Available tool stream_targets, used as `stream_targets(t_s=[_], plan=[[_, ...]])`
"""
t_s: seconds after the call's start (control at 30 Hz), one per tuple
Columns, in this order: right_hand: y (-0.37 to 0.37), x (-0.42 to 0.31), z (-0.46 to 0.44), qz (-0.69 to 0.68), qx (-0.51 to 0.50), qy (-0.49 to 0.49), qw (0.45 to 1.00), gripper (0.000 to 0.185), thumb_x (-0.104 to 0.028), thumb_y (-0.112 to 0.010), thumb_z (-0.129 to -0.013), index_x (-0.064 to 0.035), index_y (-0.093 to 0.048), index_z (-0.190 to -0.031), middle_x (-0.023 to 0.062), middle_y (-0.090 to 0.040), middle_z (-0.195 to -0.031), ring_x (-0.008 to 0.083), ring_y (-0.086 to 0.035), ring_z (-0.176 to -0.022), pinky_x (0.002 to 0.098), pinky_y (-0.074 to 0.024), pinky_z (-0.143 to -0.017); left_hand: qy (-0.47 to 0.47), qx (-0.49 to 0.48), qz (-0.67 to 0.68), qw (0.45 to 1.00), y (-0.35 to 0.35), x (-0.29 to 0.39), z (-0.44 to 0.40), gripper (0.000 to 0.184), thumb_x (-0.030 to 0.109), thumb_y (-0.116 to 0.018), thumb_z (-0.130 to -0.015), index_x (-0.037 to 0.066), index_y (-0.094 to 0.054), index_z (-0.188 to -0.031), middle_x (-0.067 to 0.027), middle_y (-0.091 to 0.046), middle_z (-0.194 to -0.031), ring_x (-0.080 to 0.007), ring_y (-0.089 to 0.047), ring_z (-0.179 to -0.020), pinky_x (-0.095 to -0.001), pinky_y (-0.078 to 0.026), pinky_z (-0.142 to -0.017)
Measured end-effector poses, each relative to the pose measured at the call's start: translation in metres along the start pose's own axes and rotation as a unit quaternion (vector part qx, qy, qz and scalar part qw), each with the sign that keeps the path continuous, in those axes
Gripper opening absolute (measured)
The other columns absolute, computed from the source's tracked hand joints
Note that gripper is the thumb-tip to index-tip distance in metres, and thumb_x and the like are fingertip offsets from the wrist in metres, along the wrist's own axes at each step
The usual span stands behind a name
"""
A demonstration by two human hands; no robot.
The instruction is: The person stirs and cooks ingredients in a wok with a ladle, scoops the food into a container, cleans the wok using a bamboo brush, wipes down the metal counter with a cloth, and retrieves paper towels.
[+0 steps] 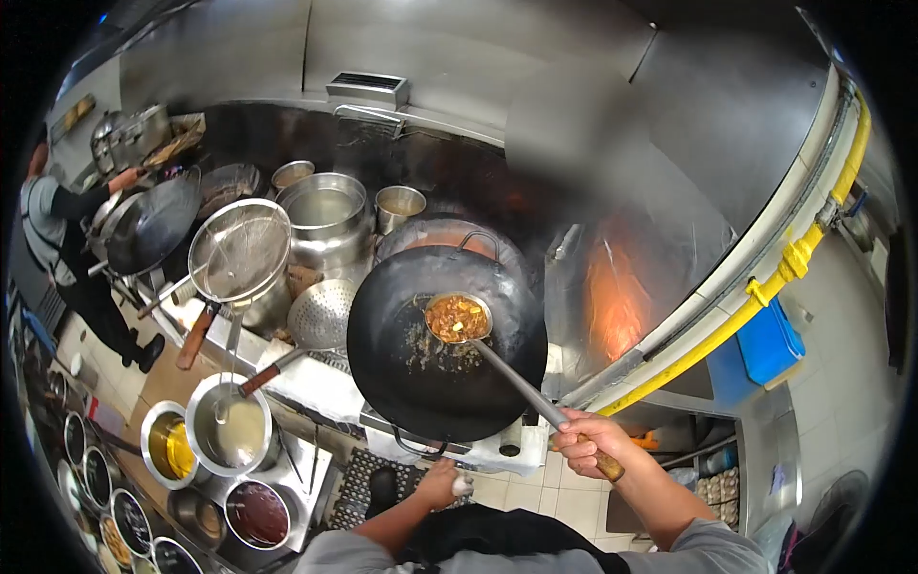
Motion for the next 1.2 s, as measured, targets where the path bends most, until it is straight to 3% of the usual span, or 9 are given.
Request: stream_targets(t_s=[0.13,0.27,0.3,0.5,0.63,0.87,1.1,1.13,1.2], plan=[[-0.003,0.000,0.014,0.053,0.002,-0.002,0.999,0.023,-0.007,-0.049,-0.091,-0.0152,-0.046,-0.112,0.0008,-0.045,-0.068,0.0047,-0.038,-0.041,0.0214,-0.0303,-0.032,0.084,-0.130,-0.046,0.987,-0.080,-0.003,-0.037,0.063,0.041,-0.063,-0.076,0.001,-0.054,-0.122,-0.0178,-0.037,-0.141,-0.0306,-0.026,-0.136,-0.0403,-0.016,-0.114],[0.004,-0.001,0.026,0.070,-0.016,0.007,0.997,0.023,-0.007,-0.049,-0.090,-0.0147,-0.046,-0.112,0.0010,-0.045,-0.068,0.0051,-0.038,-0.040,0.0221,-0.0324,-0.032,0.125,-0.073,0.064,0.987,-0.101,-0.029,-0.061,0.069,0.042,-0.068,-0.065,0.004,-0.055,-0.122,-0.0195,-0.048,-0.133,-0.0302,-0.043,-0.125,-0.0351,-0.033,-0.106],[0.003,0.001,0.029,0.053,-0.032,-0.003,0.998,0.024,-0.006,-0.049,-0.090,-0.0144,-0.046,-0.112,0.0008,-0.046,-0.068,0.0051,-0.038,-0.040,0.0223,-0.0328,-0.032,0.190,-0.069,0.104,0.974,-0.080,-0.029,-0.038,0.066,0.044,-0.071,-0.060,0.003,-0.062,-0.111,-0.0215,-0.059,-0.116,-0.0312,-0.058,-0.106,-0.0367,-0.047,-0.091],[0.019,0.011,0.036,0.107,-0.044,-0.019,0.993,0.034,-0.005,-0.049,-0.089,-0.0125,-0.043,-0.121,0.0012,-0.046,-0.066,0.0061,-0.039,-0.039,0.0230,-0.0318,-0.032,0.372,-0.097,0.189,0.904,-0.076,-0.077,0.154,0.061,0.055,-0.072,-0.056,0.004,-0.070,-0.091,-0.0182,-0.067,-0.091,-0.0290,-0.064,-0.081,-0.0378,-0.050,-0.075],[0.012,0.032,0.054,0.338,-0.040,0.026,0.940,0.057,0.000,-0.048,-0.085,-0.0119,-0.032,-0.138,0.0028,-0.044,-0.056,0.0109,-0.038,-0.035,0.0260,-0.0316,-0.030,0.416,-0.239,0.178,0.859,-0.213,-0.159,0.326,0.044,0.035,-0.057,-0.082,0.014,-0.059,-0.121,-0.0133,-0.058,-0.120,-0.0236,-0.054,-0.112,-0.0384,-0.040,-0.096],[-0.033,0.115,0.102,0.461,-0.071,-0.157,0.871,0.054,-0.003,-0.050,-0.084,-0.0098,-0.036,-0.135,-0.0017,-0.039,-0.058,0.0068,-0.034,-0.037,0.0193,-0.0252,-0.030,0.612,-0.024,0.383,0.692,-0.240,-0.042,0.527,0.030,0.032,-0.064,-0.072,0.013,-0.066,-0.095,-0.0121,-0.063,-0.089,-0.0241,-0.058,-0.080,-0.0395,-0.046,-0.076],[-0.064,0.248,0.049,0.660,-0.270,-0.351,0.607,0.021,-0.006,-0.052,-0.085,-0.0044,-0.054,-0.106,0.0014,-0.045,-0.056,0.0093,-0.037,-0.035,0.0233,-0.0266,-0.028,0.730,0.375,0.416,0.391,-0.298,0.164,0.553,0.047,0.037,-0.075,-0.054,0.004,-0.071,-0.088,-0.0166,-0.068,-0.089,-0.0288,-0.065,-0.081,-0.0390,-0.050,-0.074],[-0.058,0.267,0.035,0.650,-0.313,-0.418,0.552,0.018,-0.011,-0.051,-0.087,0.0007,-0.059,-0.098,0.0078,-0.055,-0.067,0.0149,-0.049,-0.044,0.0267,-0.0388,-0.036,0.711,0.425,0.428,0.361,-0.327,0.186,0.537,0.048,0.038,-0.075,-0.054,0.004,-0.071,-0.087,-0.0167,-0.068,-0.088,-0.0290,-0.065,-0.081,-0.0385,-0.050,-0.074],[-0.080,0.326,0.085,0.620,-0.374,-0.453,0.519,0.066,0.000,-0.052,-0.082,-0.0161,-0.030,-0.141,0.0047,-0.044,-0.058,0.0110,-0.037,-0.036,0.0255,-0.0331,-0.032,0.671,0.466,0.486,0.311,-0.373,0.235,0.506,0.051,0.039,-0.076,-0.053,0.004,-0.071,-0.090,-0.0173,-0.068,-0.091,-0.0291,-0.065,-0.084,-0.0382,-0.050,-0.077]])
Point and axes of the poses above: each hand's wrist, its own z-axis away from the middle knuckle, its own y-axis out of the back of the hand, x = y × z, the point moved 10 cm from there along -z, towards the middle knuckle
